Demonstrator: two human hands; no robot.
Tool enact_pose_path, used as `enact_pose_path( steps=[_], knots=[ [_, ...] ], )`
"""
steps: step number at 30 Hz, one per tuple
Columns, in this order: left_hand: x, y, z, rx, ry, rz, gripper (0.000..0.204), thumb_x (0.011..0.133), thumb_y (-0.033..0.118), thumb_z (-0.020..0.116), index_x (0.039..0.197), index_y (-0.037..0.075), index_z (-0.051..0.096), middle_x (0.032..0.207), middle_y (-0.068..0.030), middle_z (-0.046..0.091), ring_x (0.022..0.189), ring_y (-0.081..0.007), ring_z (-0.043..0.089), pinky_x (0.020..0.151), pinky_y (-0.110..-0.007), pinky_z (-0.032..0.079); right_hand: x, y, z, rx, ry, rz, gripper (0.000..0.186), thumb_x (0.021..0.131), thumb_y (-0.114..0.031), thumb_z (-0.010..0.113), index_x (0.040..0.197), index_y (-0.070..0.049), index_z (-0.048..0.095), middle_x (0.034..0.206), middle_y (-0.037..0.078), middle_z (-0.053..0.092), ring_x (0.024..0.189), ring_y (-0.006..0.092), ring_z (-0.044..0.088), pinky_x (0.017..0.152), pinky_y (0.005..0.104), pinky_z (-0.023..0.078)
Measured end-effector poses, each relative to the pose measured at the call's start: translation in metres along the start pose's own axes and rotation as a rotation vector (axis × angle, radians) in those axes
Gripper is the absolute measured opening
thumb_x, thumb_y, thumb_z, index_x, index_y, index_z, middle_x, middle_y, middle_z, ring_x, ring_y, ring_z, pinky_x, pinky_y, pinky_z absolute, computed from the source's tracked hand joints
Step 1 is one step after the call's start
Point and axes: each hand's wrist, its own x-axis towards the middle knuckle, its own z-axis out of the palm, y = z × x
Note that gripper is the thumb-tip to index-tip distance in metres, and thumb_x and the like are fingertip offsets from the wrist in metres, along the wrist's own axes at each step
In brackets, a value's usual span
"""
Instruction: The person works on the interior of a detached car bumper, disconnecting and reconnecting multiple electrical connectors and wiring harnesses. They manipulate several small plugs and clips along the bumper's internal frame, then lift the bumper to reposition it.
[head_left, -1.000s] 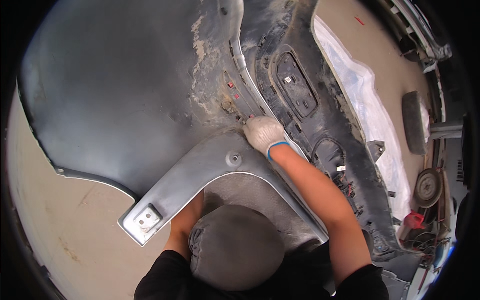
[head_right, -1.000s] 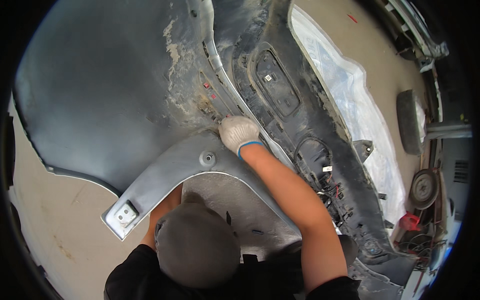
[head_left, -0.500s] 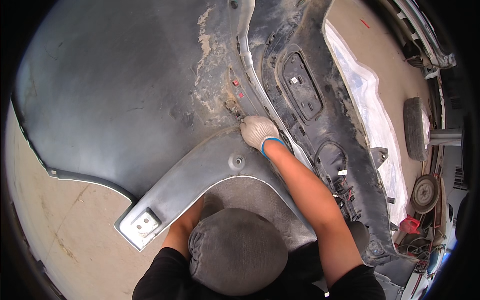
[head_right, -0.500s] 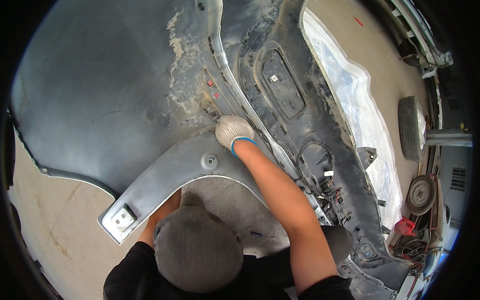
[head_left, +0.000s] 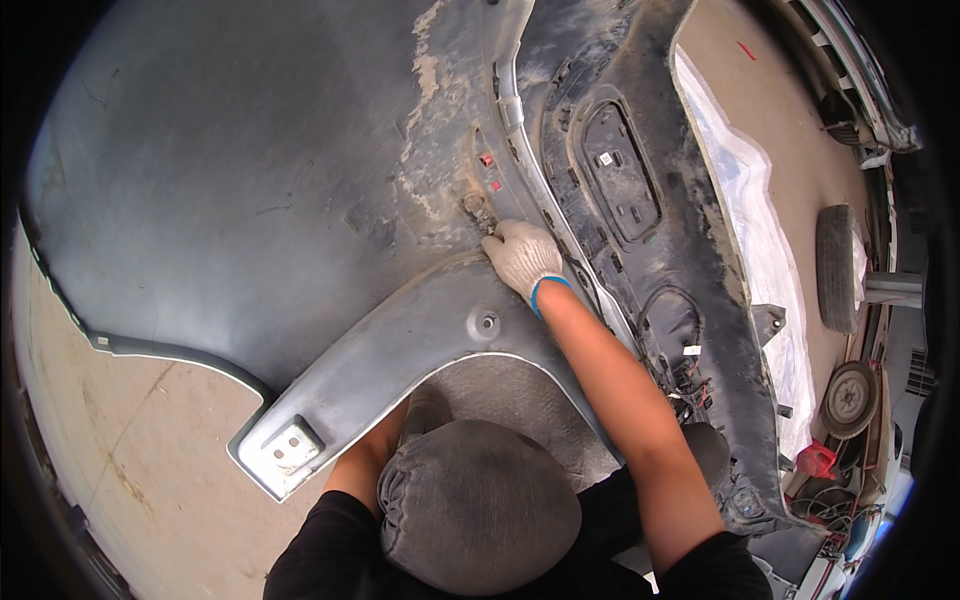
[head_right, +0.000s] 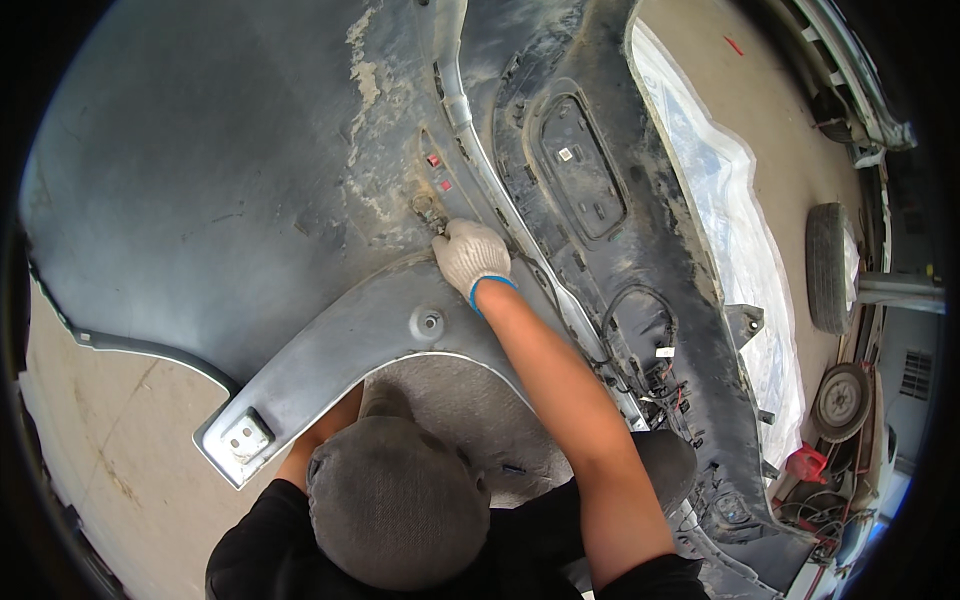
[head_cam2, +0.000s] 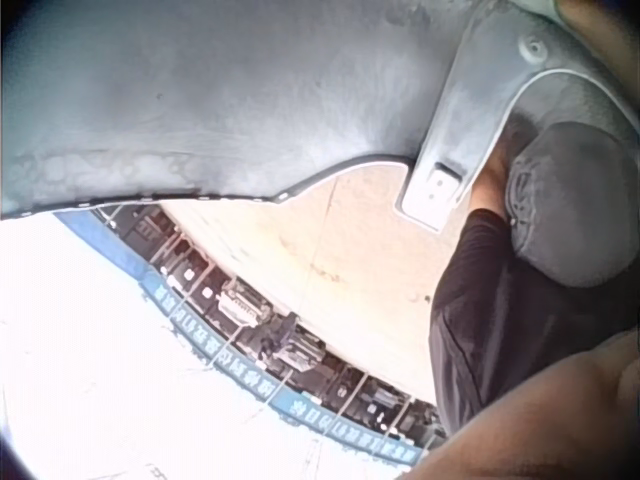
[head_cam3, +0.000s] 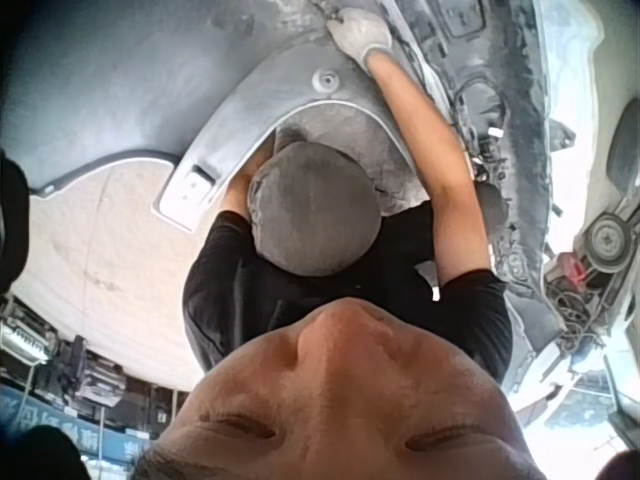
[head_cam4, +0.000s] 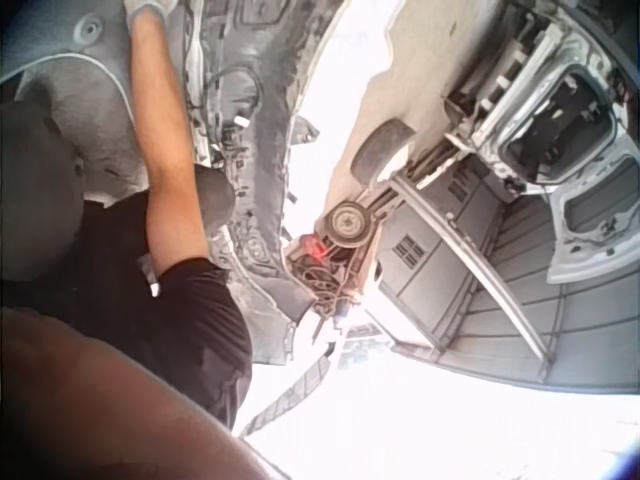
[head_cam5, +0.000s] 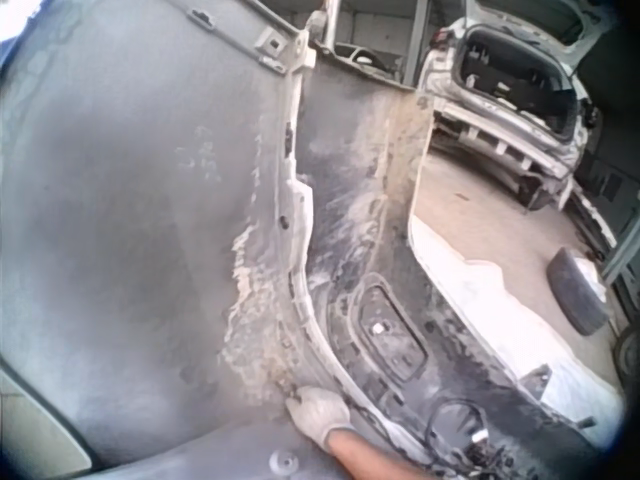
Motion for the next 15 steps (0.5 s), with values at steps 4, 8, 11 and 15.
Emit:
enact_pose_path(
  steps=[4,8,11,15],
  knots=[
    [-0.002,0.001,-0.002,-0.013,0.012,-0.008,0.021,0.096,0.027,0.057,0.083,0.011,0.063,0.077,-0.0015,0.061,0.064,-0.0121,0.057,0.058,-0.025,0.045,-0.002,-0.002,0.004,-0.029,0.085,0.009,0.029,0.087,-0.027,0.058,0.088,-0.001,0.071,0.093,0.024,0.071,0.093,0.0413,0.068,0.088,0.0508,0.052],
    [-0.003,0.003,-0.005,-0.02,0.017,-0.011,0.021,0.096,0.027,0.057,0.083,0.012,0.063,0.076,-0.0004,0.06,0.063,-0.0114,0.056,0.057,-0.025,0.045,0.007,0.001,0.019,-0.065,0.128,-0.002,0.026,0.086,-0.024,0.058,0.086,-0.002,0.072,0.093,0.024,0.071,0.093,0.0408,0.067,0.087,0.0503,0.052],
    [-0.004,0.003,-0.007,-0.022,0.019,-0.016,0.021,0.096,0.028,0.057,0.083,0.013,0.063,0.075,0.0005,0.06,0.063,-0.0109,0.056,0.057,-0.025,0.044,0.005,0.005,0.021,0.013,0.171,0.012,0.025,0.085,-0.023,0.059,0.087,-0.002,0.073,0.095,0.023,0.071,0.095,0.0407,0.067,0.088,0.0497,0.052],
    [-0.01,0.006,-0.011,-0.011,0.023,-0.022,0.022,0.096,0.029,0.057,0.082,0.014,0.063,0.074,0.0016,0.06,0.062,-0.0102,0.055,0.056,-0.025,0.044,0.001,0.002,0.019,0.157,0.213,0.045,0.026,0.085,-0.022,0.059,0.092,-0.001,0.073,0.097,0.024,0.071,0.096,0.0414,0.066,0.089,0.0493,0.051]
  ],
)
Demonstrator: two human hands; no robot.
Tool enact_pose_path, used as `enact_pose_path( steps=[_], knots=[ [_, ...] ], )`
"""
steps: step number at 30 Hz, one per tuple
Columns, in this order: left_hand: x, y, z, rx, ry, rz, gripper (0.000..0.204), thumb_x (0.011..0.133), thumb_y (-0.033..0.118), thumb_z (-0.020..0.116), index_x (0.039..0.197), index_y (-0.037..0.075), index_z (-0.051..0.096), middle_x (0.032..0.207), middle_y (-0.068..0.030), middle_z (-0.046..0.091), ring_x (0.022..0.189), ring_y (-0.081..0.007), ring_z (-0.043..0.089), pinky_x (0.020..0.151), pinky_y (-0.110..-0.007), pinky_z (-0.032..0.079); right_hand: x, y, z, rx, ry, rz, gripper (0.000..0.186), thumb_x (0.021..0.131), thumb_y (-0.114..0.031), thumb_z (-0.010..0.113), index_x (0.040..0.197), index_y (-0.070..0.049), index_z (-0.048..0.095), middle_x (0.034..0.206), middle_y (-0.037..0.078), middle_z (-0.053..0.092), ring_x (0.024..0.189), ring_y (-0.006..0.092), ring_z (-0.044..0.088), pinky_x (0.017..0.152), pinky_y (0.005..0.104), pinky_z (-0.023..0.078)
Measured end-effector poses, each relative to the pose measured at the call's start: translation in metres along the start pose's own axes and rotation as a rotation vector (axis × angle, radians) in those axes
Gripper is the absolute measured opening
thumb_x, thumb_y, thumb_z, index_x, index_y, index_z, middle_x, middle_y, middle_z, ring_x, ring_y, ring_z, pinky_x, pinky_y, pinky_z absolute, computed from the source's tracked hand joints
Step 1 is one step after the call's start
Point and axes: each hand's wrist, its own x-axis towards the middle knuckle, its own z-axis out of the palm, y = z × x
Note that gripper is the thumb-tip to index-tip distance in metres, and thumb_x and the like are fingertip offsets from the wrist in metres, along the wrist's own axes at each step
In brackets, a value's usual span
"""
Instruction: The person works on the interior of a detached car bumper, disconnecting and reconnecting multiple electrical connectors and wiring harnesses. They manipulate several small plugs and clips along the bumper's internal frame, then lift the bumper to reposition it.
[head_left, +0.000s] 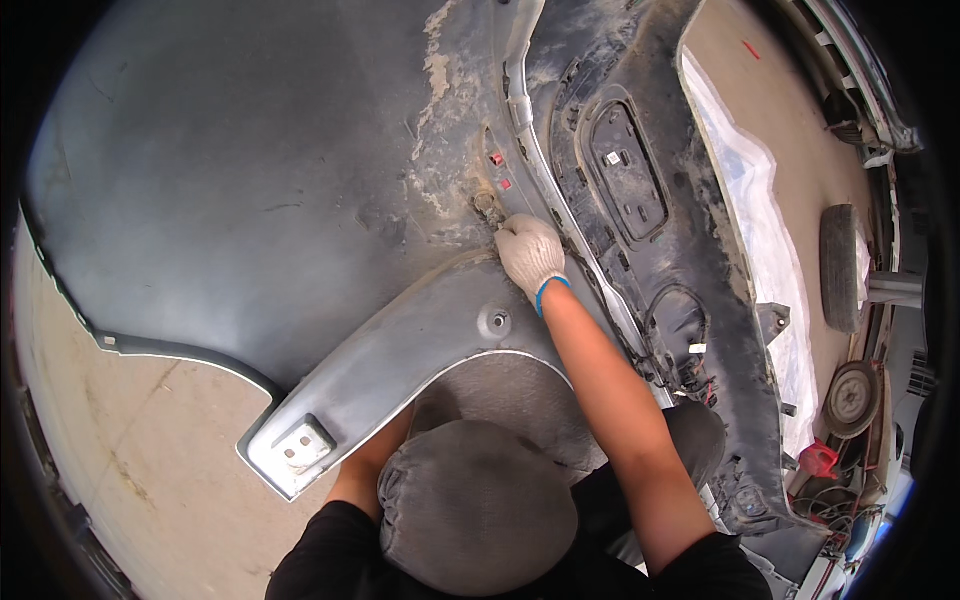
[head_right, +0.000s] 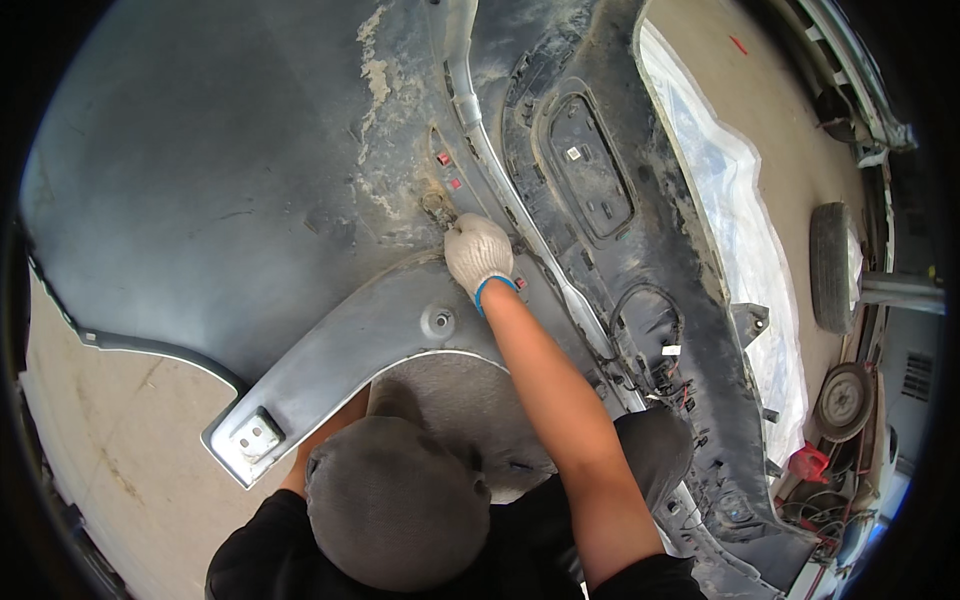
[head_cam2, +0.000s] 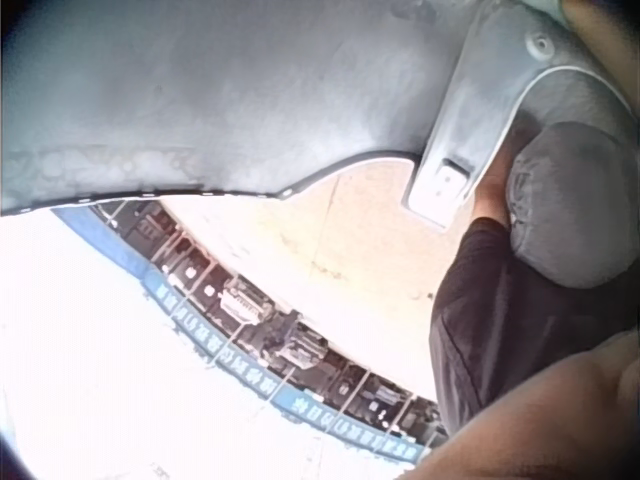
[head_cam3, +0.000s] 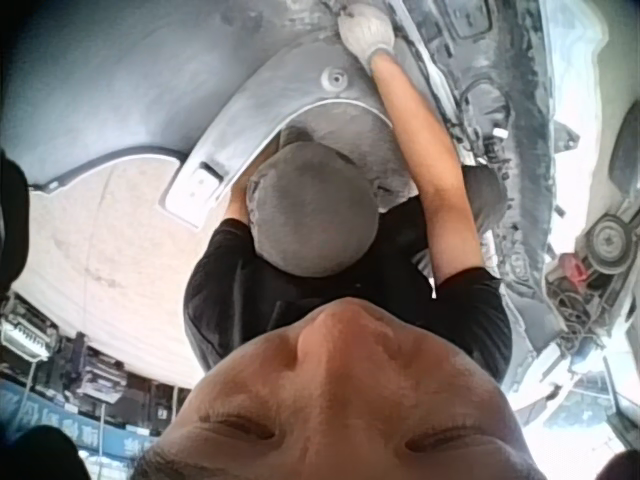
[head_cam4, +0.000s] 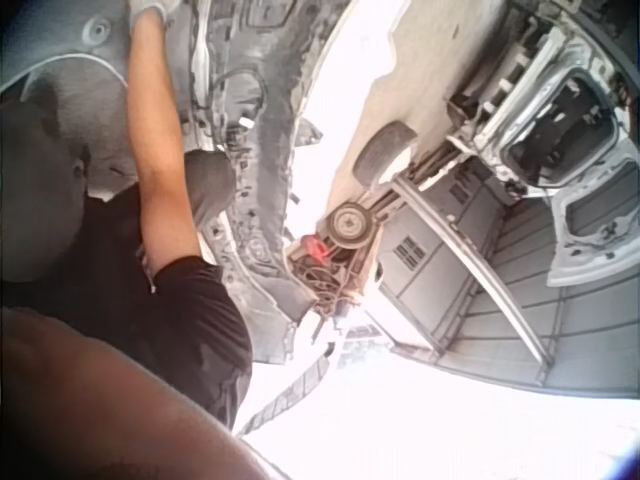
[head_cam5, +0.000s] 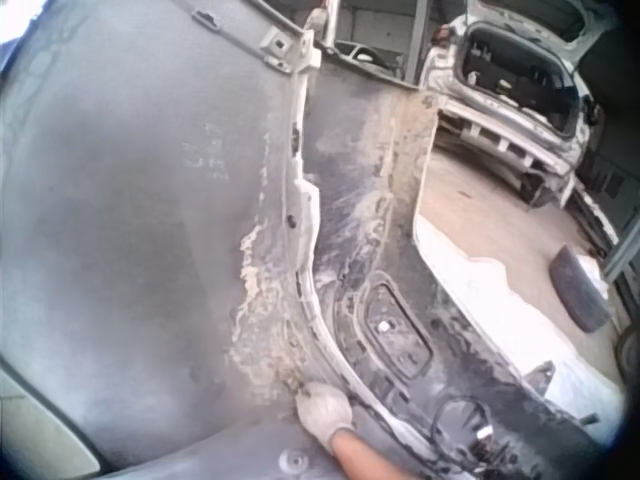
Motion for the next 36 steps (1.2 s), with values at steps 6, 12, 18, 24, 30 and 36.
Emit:
enact_pose_path(
  steps=[6,12,18,24,30,36],
  knots=[
    [-0.051,0.011,-0.031,0.113,0.029,-0.027,0.022,0.097,0.03,0.057,0.081,0.015,0.063,0.072,0.0034,0.059,0.061,-0.0091,0.054,0.055,-0.025,0.043,0.001,-0.009,0.0,-0.047,-0.057,0.012,0.03,0.083,-0.026,0.06,0.09,0.001,0.072,0.096,0.025,0.07,0.095,0.0425,0.066,0.088,0.0504,0.052],
    [-0.209,0.163,-0.119,0.24,0.656,0.406,0.023,0.097,0.032,0.057,0.08,0.017,0.063,0.071,0.0051,0.058,0.06,-0.008,0.052,0.054,-0.025,0.042,0.002,-0.001,-0.002,-0.06,-0.025,0.02,0.028,0.082,-0.027,0.062,0.086,0.0,0.07,0.092,0.025,0.07,0.091,0.0429,0.067,0.086,0.0515,0.052],
    [-0.242,0.259,0.082,0.795,0.679,1.233,0.026,0.1,0.018,0.055,0.116,0.0,0.067,0.081,-0.0001,0.058,0.071,-0.0077,0.05,0.064,-0.023,0.041,-0.004,-0.005,-0.004,0.059,-0.042,-0.026,0.027,0.084,-0.027,0.062,0.087,-0.001,0.069,0.09,0.024,0.07,0.09,0.0425,0.067,0.085,0.0521,0.052],
    [-0.136,0.204,0.264,1.786,-0.124,0.689,0.031,0.094,0.015,0.06,0.121,0.0,0.065,0.116,-0.0193,0.069,0.101,-0.03,0.07,0.091,-0.036,0.054,-0.004,0.003,-0.004,0.061,0.003,-0.024,0.028,0.085,-0.029,0.062,0.088,-0.002,0.069,0.09,0.023,0.07,0.09,0.0423,0.067,0.084,0.0525,0.052],
    [-0.095,0.184,0.291,1.869,-0.352,0.76,0.034,0.091,0.013,0.061,0.123,0.002,0.063,0.108,-0.0168,0.068,0.099,-0.0305,0.069,0.09,-0.038,0.053,-0.01,0.006,-0.016,-0.112,-0.034,-0.099,0.027,0.088,-0.027,0.061,0.091,-0.003,0.07,0.09,0.022,0.07,0.09,0.0413,0.067,0.084,0.0507,0.052],
    [-0.084,0.178,0.322,1.73,-0.355,0.808,0.041,0.091,0.013,0.064,0.131,0.004,0.059,0.107,-0.0157,0.069,0.095,-0.026,0.069,0.086,-0.038,0.054,-0.02,-0.056,-0.093,0.121,-0.267,-0.347,0.025,0.092,-0.027,0.059,0.095,-0.005,0.071,0.091,0.017,0.07,0.091,0.0389,0.067,0.084,0.0491,0.052]
  ],
)
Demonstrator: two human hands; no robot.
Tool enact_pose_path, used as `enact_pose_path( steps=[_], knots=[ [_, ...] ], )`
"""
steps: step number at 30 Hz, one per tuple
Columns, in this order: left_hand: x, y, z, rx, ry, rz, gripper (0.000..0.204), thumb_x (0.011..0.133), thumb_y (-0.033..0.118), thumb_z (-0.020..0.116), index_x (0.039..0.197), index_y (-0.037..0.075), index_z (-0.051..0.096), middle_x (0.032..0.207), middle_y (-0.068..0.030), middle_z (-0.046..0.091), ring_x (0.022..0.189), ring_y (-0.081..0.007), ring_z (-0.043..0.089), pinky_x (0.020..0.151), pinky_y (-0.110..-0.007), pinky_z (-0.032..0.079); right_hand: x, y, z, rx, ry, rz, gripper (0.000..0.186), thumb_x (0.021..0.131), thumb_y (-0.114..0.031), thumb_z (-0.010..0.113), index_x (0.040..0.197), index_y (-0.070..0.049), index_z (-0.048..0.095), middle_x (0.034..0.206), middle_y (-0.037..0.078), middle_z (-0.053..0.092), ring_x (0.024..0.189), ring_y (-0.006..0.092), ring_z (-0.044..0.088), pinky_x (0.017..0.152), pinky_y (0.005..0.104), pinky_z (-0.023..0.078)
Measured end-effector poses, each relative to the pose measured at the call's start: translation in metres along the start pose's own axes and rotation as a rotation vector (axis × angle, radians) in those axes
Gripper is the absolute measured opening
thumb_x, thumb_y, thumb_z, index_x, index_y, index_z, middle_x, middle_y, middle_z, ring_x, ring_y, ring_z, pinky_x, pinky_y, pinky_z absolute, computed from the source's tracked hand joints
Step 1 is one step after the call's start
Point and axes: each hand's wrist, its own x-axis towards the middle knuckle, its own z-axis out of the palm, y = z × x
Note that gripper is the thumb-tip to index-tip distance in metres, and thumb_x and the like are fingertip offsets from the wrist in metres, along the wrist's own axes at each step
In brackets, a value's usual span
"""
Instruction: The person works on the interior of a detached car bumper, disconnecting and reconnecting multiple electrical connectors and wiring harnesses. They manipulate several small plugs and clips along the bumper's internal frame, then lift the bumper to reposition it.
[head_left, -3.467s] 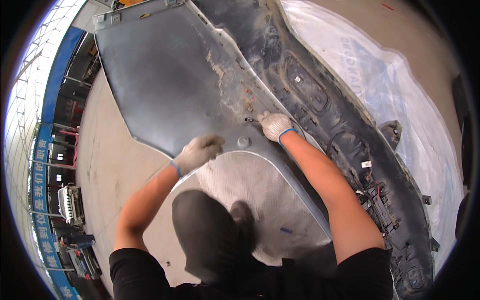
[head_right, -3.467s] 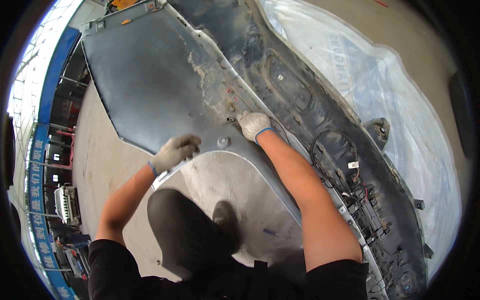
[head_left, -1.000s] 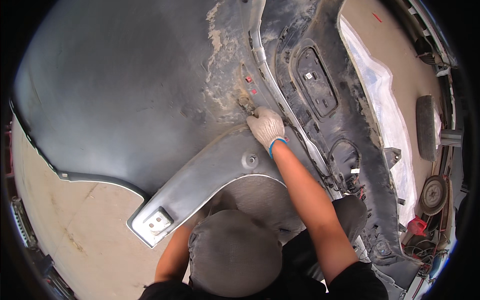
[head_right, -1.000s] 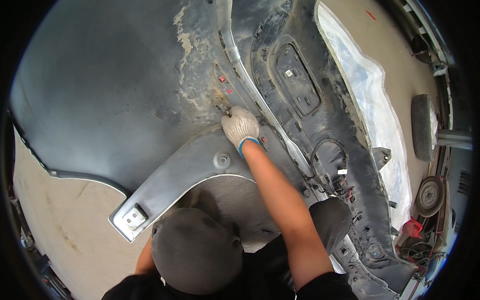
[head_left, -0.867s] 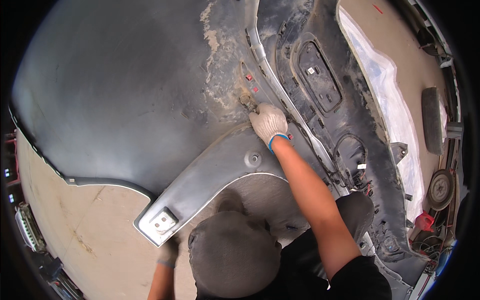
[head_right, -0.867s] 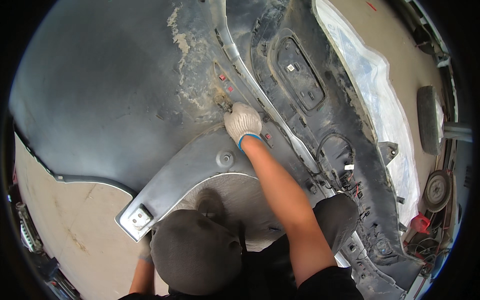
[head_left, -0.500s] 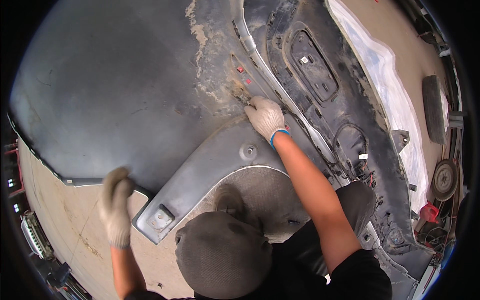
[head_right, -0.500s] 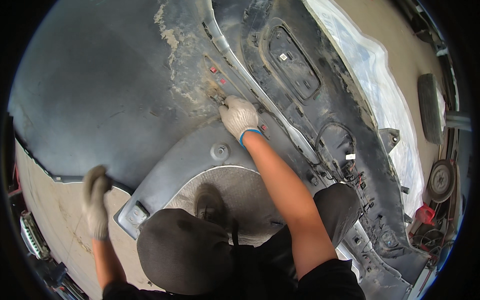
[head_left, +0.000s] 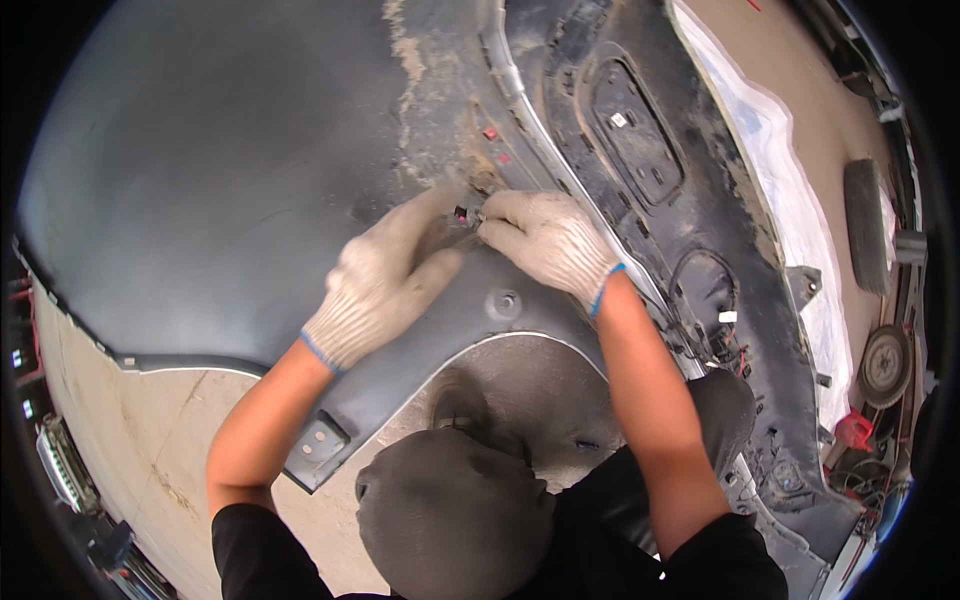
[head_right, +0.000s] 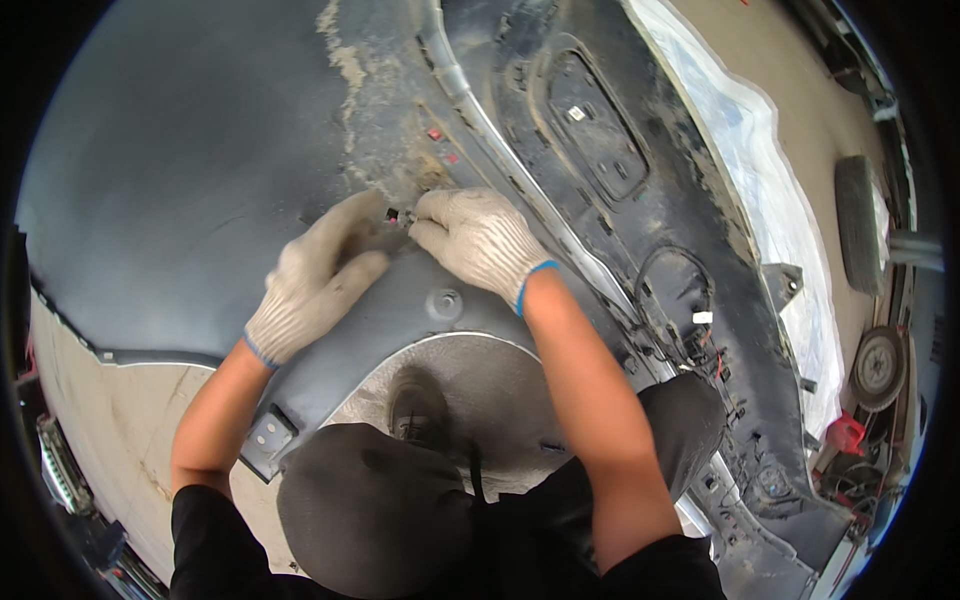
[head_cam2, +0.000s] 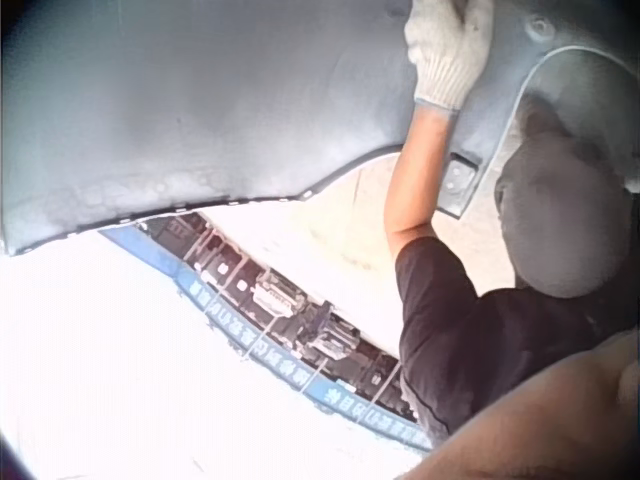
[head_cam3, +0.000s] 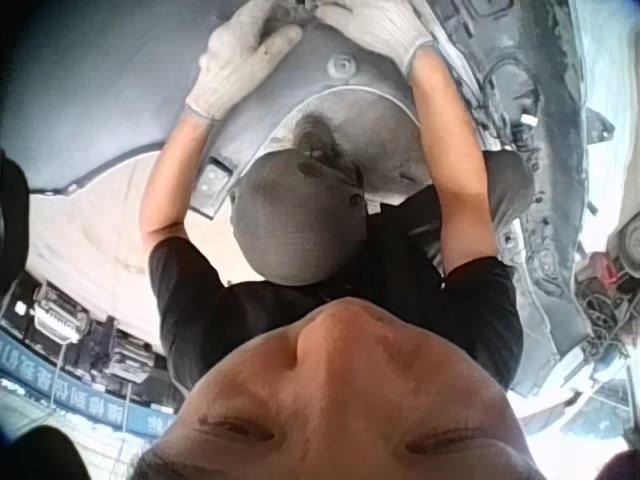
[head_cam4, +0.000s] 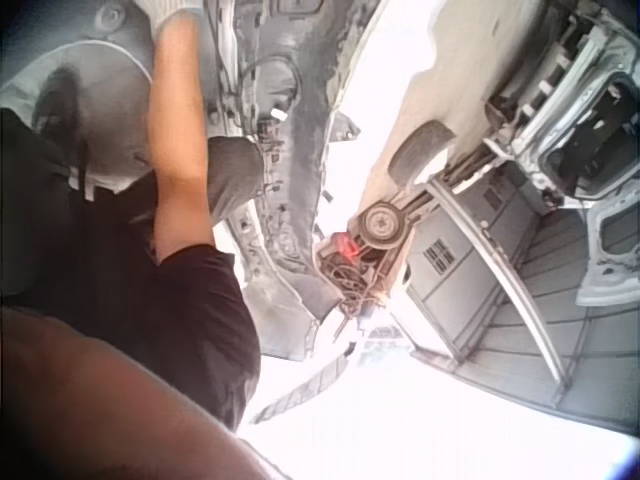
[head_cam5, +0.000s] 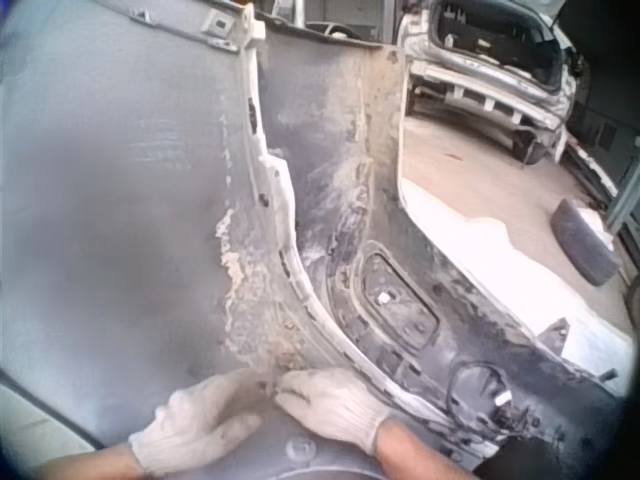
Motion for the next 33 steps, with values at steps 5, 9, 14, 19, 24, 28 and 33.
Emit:
enact_pose_path(
  steps=[5,9,14,19,24,28,33],
  knots=[
    [0.016,-0.005,0.002,-0.154,-0.1,-0.048,0.04,0.091,0.016,0.068,0.128,0.004,0.06,0.099,-0.0089,0.067,0.087,-0.016,0.063,0.081,-0.032,0.052,-0.01,-0.018,-0.01,-0.05,-0.024,-0.168,0.024,0.094,-0.027,0.059,0.096,-0.005,0.067,0.089,0.018,0.069,0.087,0.0375,0.067,0.08,0.0492,0.052],
    [-0.002,-0.009,0.017,-0.461,-0.163,-0.046,0.038,0.09,0.011,0.071,0.125,0.003,0.062,0.095,-0.0002,0.064,0.083,-0.0069,0.054,0.077,-0.025,0.049,-0.042,-0.032,-0.032,-0.01,-0.061,-0.136,0.019,0.093,-0.024,0.061,0.092,-0.005,0.064,0.087,0.018,0.067,0.082,0.0362,0.067,0.073,0.0471,0.053],
    [-0.017,0.008,0.026,-0.678,-0.252,-0.071,0.038,0.088,-0.001,0.071,0.124,0.003,0.06,0.108,0.0,0.065,0.091,-0.0064,0.058,0.083,-0.024,0.05,-0.079,-0.035,-0.037,0.19,0.12,-0.128,0.014,0.09,-0.018,0.066,0.093,-0.005,0.061,0.084,0.015,0.065,0.081,0.0357,0.067,0.069,0.0459,0.053],
    [-0.026,0.014,0.023,-0.688,-0.308,0.003,0.037,0.089,-0.002,0.071,0.123,0.003,0.06,0.121,-0.0063,0.067,0.108,-0.0129,0.062,0.096,-0.03,0.051,-0.092,-0.041,-0.042,0.234,0.082,-0.102,0.018,0.091,-0.021,0.067,0.098,-0.006,0.06,0.087,0.014,0.066,0.077,0.0355,0.067,0.066,0.0441,0.054],
    [-0.03,0.01,0.031,-0.644,-0.239,0.116,0.034,0.087,-0.001,0.072,0.12,0.003,0.062,0.119,-0.0068,0.068,0.107,-0.0144,0.063,0.097,-0.032,0.051,-0.099,-0.04,-0.035,0.143,0.161,-0.144,0.019,0.09,-0.021,0.067,0.102,-0.009,0.058,0.089,0.01,0.066,0.071,0.0338,0.067,0.061,0.0438,0.054],
    [-0.031,0.013,0.029,-0.555,-0.208,0.143,0.033,0.087,0.001,0.073,0.117,0.002,0.062,0.116,-0.008,0.068,0.103,-0.0155,0.065,0.093,-0.032,0.052,-0.101,-0.047,-0.033,0.128,0.187,-0.098,0.019,0.09,-0.02,0.067,0.103,-0.012,0.057,0.091,0.009,0.065,0.066,0.0331,0.066,0.06,0.0437,0.054],
    [-0.032,0.015,0.031,-0.525,-0.2,0.174,0.031,0.086,0.003,0.075,0.115,0.003,0.063,0.114,-0.0087,0.069,0.098,-0.016,0.066,0.088,-0.032,0.054,-0.101,-0.046,-0.03,0.141,0.217,-0.112,0.019,0.087,-0.018,0.068,0.102,-0.013,0.058,0.091,0.008,0.064,0.066,0.0336,0.066,0.059,0.0439,0.054]
  ],
)
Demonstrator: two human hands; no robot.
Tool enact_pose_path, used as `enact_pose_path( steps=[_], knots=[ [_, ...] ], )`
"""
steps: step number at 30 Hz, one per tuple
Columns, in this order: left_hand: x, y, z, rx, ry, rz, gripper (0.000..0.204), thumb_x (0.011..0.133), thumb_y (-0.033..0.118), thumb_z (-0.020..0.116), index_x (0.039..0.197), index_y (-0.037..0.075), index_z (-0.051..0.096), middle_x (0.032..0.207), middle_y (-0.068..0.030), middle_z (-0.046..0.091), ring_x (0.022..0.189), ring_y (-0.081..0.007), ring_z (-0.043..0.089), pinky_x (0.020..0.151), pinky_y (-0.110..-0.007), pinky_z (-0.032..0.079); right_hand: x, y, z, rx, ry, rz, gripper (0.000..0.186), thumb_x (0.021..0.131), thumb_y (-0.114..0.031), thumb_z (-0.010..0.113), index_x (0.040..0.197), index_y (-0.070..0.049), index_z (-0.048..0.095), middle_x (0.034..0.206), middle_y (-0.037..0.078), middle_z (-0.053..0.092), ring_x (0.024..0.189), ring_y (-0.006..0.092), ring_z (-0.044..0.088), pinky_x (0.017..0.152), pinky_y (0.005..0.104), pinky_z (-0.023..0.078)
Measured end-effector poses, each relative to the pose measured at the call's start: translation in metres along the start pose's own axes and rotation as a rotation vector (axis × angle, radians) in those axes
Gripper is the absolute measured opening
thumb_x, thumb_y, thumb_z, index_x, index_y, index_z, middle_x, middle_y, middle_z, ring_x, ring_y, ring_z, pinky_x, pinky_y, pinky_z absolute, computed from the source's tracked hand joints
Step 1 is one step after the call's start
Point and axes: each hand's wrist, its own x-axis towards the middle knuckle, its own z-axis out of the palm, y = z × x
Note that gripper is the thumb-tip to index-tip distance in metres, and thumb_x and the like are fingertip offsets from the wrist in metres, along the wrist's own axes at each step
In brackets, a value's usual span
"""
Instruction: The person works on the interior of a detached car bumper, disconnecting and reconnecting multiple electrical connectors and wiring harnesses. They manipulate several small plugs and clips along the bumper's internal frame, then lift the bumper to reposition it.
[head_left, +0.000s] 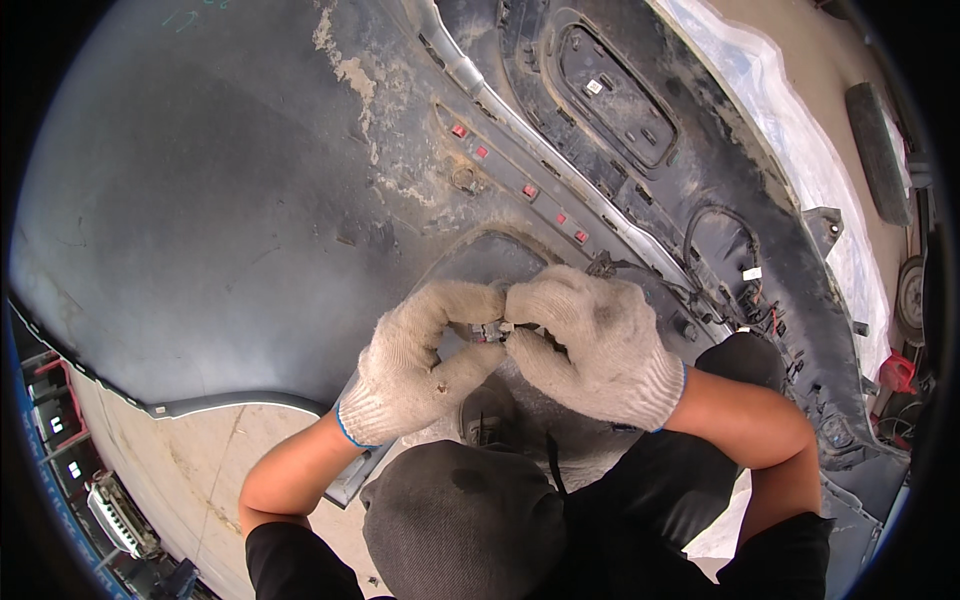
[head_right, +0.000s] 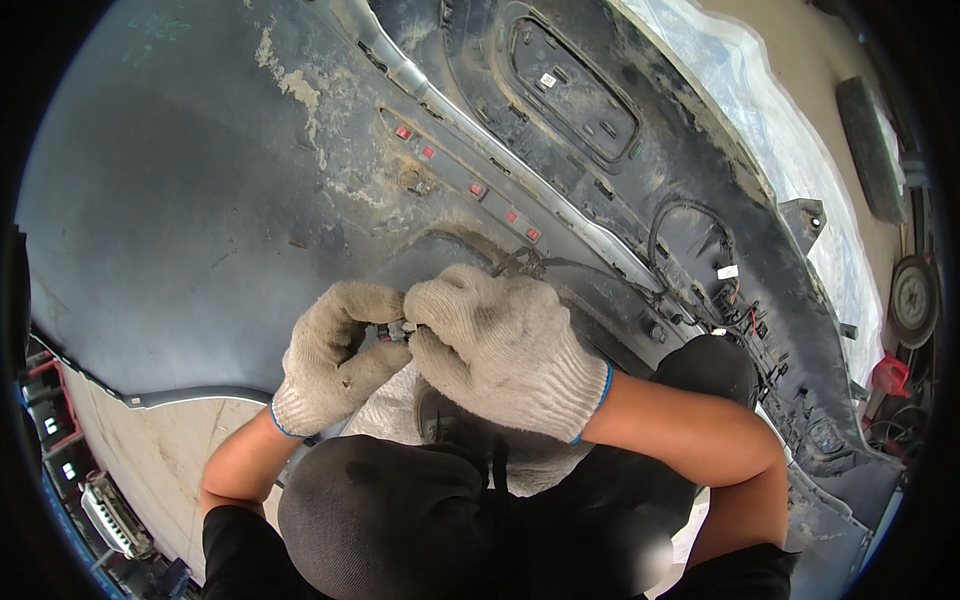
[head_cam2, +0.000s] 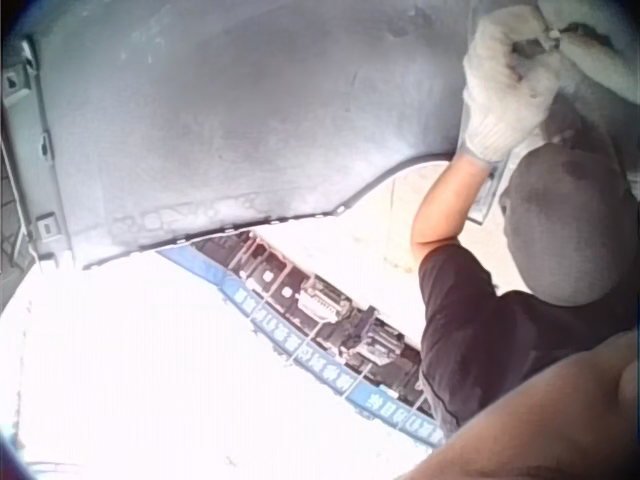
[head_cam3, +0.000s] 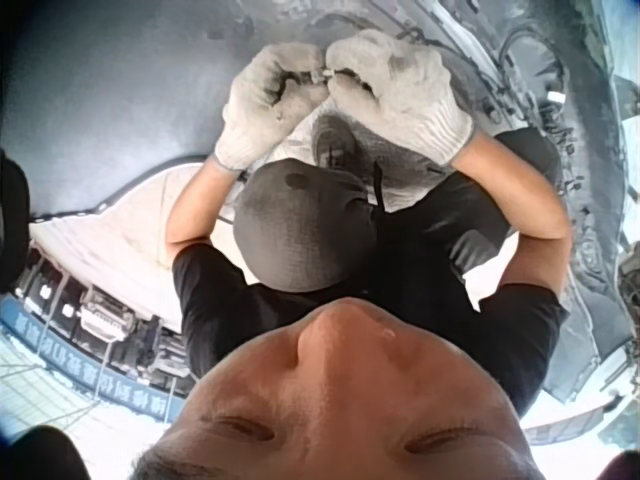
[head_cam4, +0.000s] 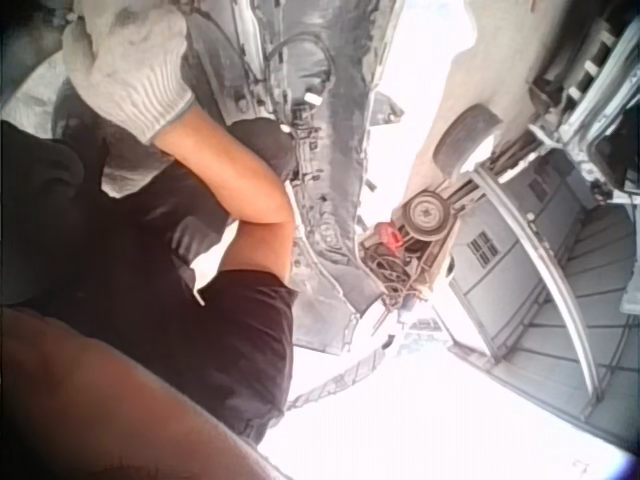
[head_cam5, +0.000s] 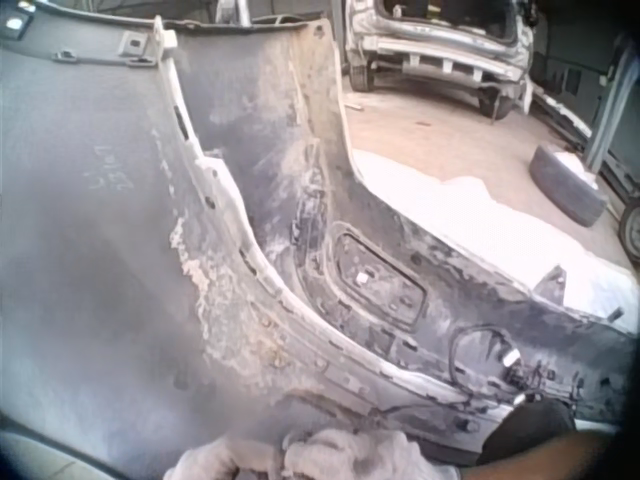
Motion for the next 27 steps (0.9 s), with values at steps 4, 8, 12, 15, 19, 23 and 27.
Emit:
enact_pose_path(
  steps=[4,8,12,15,19,23,27],
  knots=[
    [0.001,0.003,0.0,0.002,-0.004,0.056,0.031,0.085,0.003,0.077,0.113,0.003,0.063,0.112,-0.0089,0.068,0.096,-0.0159,0.067,0.084,-0.033,0.055,0.003,-0.002,-0.001,-0.008,0.005,-0.004,0.018,0.084,-0.016,0.068,0.098,-0.012,0.059,0.089,0.009,0.063,0.067,0.0335,0.066,0.06,0.0437,0.054],
    [0.0,0.002,0.002,0.002,0.014,0.081,0.032,0.083,0.002,0.078,0.112,0.003,0.063,0.108,-0.0095,0.068,0.093,-0.0172,0.068,0.081,-0.032,0.056,0.005,-0.001,-0.001,0.136,-0.005,0.019,0.016,0.082,-0.012,0.068,0.096,-0.009,0.06,0.089,0.009,0.065,0.07,0.0331,0.067,0.062,0.0417,0.054],
    [0.002,0.009,0.003,0.054,0.03,0.112,0.03,0.081,0.002,0.078,0.108,0.004,0.065,0.101,-0.0107,0.068,0.088,-0.0215,0.068,0.077,-0.033,0.055,0.005,0.002,-0.002,0.345,-0.098,0.156,0.016,0.083,-0.009,0.069,0.096,-0.005,0.062,0.092,0.011,0.067,0.074,0.0291,0.068,0.067,0.037,0.055],
    [0.008,0.024,-0.003,0.264,-0.036,0.236,0.034,0.079,0.002,0.08,0.108,0.005,0.063,0.094,-0.0106,0.068,0.081,-0.023,0.067,0.073,-0.034,0.054,0.007,0.009,-0.014,0.639,-0.297,0.365,0.018,0.089,-0.01,0.066,0.105,0.0,0.064,0.091,0.009,0.067,0.076,0.0179,0.067,0.069,0.0305,0.054],
    [0.013,0.028,-0.007,0.39,-0.065,0.333,0.035,0.077,0.009,0.084,0.107,0.008,0.066,0.089,-0.0092,0.068,0.078,-0.0272,0.066,0.068,-0.037,0.053,0.017,0.009,-0.026,0.849,-0.506,0.532,0.02,0.094,-0.008,0.061,0.11,0.003,0.065,0.091,0.005,0.064,0.076,0.0096,0.063,0.067,0.0256,0.051],
    [0.016,0.031,-0.007,0.401,-0.113,0.311,0.03,0.077,0.015,0.083,0.104,0.009,0.07,0.089,-0.0079,0.069,0.079,-0.0289,0.065,0.069,-0.04,0.052,0.018,0.02,-0.026,0.815,-0.572,0.497,0.02,0.093,-0.006,0.062,0.11,0.002,0.067,0.093,0.005,0.065,0.073,0.0097,0.062,0.064,0.0249,0.051],
    [0.016,0.03,-0.005,0.42,-0.108,0.309,0.029,0.077,0.017,0.082,0.103,0.01,0.072,0.089,-0.0082,0.068,0.08,-0.0302,0.065,0.071,-0.042,0.052,0.016,0.027,-0.022,0.843,-0.548,0.472,0.021,0.092,-0.005,0.064,0.111,0.002,0.068,0.095,0.004,0.065,0.071,0.0095,0.061,0.063,0.0247,0.05]
  ],
)
